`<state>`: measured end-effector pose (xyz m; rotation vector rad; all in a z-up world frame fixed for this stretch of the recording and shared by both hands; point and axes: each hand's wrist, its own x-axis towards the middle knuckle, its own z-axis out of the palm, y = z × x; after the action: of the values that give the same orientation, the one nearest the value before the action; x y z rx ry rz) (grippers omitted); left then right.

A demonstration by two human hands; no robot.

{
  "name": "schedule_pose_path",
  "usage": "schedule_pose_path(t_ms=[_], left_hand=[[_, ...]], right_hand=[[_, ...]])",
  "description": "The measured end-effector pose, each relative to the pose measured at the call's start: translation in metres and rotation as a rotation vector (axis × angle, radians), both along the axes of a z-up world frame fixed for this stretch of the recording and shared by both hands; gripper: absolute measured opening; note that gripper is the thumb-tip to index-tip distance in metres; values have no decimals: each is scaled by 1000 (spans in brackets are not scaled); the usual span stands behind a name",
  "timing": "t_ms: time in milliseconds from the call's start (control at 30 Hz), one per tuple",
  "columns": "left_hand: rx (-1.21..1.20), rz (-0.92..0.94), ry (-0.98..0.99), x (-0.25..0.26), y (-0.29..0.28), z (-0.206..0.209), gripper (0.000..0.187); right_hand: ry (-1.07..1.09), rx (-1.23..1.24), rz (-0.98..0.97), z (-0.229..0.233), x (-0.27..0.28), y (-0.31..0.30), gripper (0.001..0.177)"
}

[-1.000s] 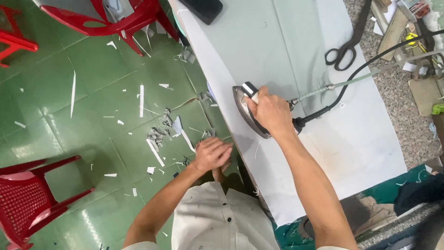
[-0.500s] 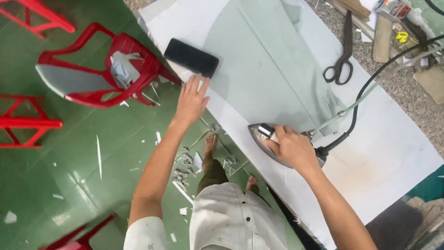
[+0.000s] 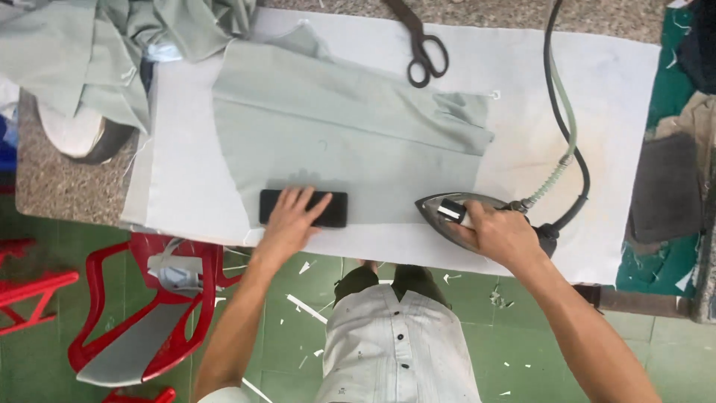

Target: The person lays a light green fabric piece on a white ironing board, smooths it, and uses a steam iron to press the material. They repeatedly fold the fabric and iron different sections, using a black rectangular pad to hold the fabric in place during pressing.

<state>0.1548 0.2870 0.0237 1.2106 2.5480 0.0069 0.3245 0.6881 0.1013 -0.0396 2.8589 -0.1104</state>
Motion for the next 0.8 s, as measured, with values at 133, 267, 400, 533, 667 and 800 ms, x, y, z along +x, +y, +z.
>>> schedule_pose_path(t_ms=[133, 267, 400, 533, 667, 800], left_hand=[[107, -122, -67, 39, 84, 5, 77], [281, -191, -110, 79, 180, -10, 67], [408, -295, -50, 104, 238, -32, 68], [452, -306, -66, 100, 241, -38, 59], [449, -117, 3, 71, 207, -36, 56], [322, 176, 68, 21, 133, -32, 63]], right_hand=[[-56, -24, -437, -14, 37, 46, 62], [201, -203, -871, -52, 55, 108, 62], [489, -172, -667, -12, 68, 83, 51], [93, 147, -625, -14, 94, 51, 81], [-117, 296, -694, 13, 66, 47, 111], [-78, -36, -798, 12, 38, 102, 92]])
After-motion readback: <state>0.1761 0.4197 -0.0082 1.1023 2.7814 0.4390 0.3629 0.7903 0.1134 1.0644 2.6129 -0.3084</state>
